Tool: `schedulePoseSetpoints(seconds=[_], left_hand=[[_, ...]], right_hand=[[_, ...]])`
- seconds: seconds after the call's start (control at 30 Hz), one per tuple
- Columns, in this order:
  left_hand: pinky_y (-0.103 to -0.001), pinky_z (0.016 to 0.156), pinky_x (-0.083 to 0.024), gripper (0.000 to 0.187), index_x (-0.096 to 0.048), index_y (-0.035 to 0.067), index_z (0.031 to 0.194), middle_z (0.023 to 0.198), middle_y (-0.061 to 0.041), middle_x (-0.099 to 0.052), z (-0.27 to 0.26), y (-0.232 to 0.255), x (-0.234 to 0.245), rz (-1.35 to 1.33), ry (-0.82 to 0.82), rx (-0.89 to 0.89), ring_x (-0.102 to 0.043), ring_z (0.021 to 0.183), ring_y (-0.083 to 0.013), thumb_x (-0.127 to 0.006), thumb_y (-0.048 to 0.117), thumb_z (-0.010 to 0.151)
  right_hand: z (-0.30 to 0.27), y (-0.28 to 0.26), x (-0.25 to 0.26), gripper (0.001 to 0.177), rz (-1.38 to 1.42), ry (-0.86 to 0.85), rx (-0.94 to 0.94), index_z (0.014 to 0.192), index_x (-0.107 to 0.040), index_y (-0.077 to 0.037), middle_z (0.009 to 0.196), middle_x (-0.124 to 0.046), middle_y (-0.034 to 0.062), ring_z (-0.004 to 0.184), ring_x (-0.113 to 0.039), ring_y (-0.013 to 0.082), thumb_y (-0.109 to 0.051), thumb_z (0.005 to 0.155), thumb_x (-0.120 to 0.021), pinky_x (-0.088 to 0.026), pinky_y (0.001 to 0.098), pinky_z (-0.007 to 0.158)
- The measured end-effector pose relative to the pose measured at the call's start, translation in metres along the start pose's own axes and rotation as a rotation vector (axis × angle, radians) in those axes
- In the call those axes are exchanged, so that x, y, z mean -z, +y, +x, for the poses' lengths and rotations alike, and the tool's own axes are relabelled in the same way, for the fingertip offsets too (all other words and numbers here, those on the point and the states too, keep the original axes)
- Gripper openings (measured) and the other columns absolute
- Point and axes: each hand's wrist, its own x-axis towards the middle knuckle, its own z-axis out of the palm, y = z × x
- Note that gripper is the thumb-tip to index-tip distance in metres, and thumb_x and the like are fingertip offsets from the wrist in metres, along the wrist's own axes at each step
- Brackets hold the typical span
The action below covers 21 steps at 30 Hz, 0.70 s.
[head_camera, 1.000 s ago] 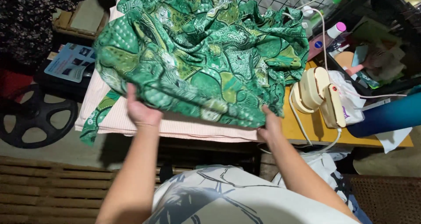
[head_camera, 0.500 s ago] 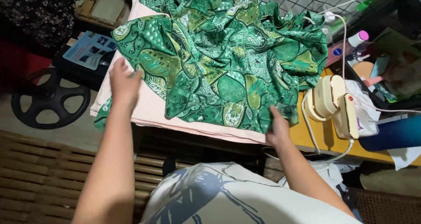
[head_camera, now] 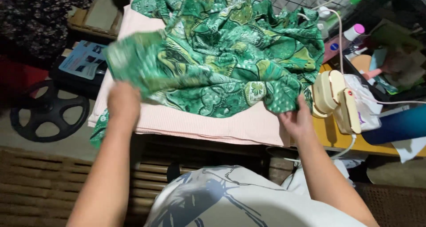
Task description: Steaming a green patterned dress on a table and then putting it on a hanger.
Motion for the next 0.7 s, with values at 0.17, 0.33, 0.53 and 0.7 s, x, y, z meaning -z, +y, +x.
schedulePoseSetpoints(seconds=[0.17, 0.33, 0.53, 0.7], left_hand=[[-0.046, 0.081, -0.058, 0.026, -0.081, 0.008, 0.093, 0.090, -0.018, -0.077, -0.080, 0.049, 0.031, -0.201, -0.668, -0.303, -0.075, 0.083, -0.0364, -0.071, 0.031, 0.086], [-0.042, 0.079, -0.060, 0.036, -0.076, 0.018, 0.117, 0.095, -0.014, -0.080, -0.061, 0.078, 0.003, -0.429, -1.317, -0.392, -0.073, 0.081, -0.0312, -0.064, 0.041, 0.092], [-0.043, 0.085, -0.058, 0.033, -0.075, 0.001, 0.107, 0.100, -0.022, -0.078, 0.052, 0.073, -0.051, -0.699, -0.150, 0.023, -0.076, 0.092, -0.0319, -0.071, 0.030, 0.090], [-0.041, 0.072, -0.061, 0.052, -0.059, -0.012, 0.111, 0.106, -0.021, -0.069, 0.114, 0.086, -0.088, -0.882, -0.055, 0.231, -0.072, 0.095, -0.0288, -0.083, 0.022, 0.079]], right_hand=[[-0.024, 0.075, 0.028, 0.025, -0.478, -0.130, -0.116, 0.119, -0.064, -0.009, 0.108, -0.072, 0.0036, 0.098, -0.069, 0.0159, -0.026, 0.101, -0.065, -0.054, 0.0352, 0.089], [-0.081, 0.114, -0.046, 0.033, -0.768, -0.266, -0.273, 0.124, -0.066, -0.007, 0.105, -0.072, 0.0072, 0.087, -0.064, 0.0166, -0.029, 0.101, -0.061, -0.056, 0.0347, 0.083], [-0.088, 0.143, -0.090, 0.039, -0.678, -0.356, -0.578, 0.121, -0.066, -0.006, 0.112, -0.075, 0.0078, 0.098, -0.072, 0.0177, -0.036, 0.096, -0.061, -0.057, 0.0348, 0.090], [-0.114, 0.146, -0.090, 0.041, -0.897, -0.469, -0.532, 0.119, -0.069, -0.007, 0.115, -0.076, 0.0069, 0.103, -0.073, 0.0182, -0.024, 0.083, -0.078, -0.056, 0.0369, 0.096]])
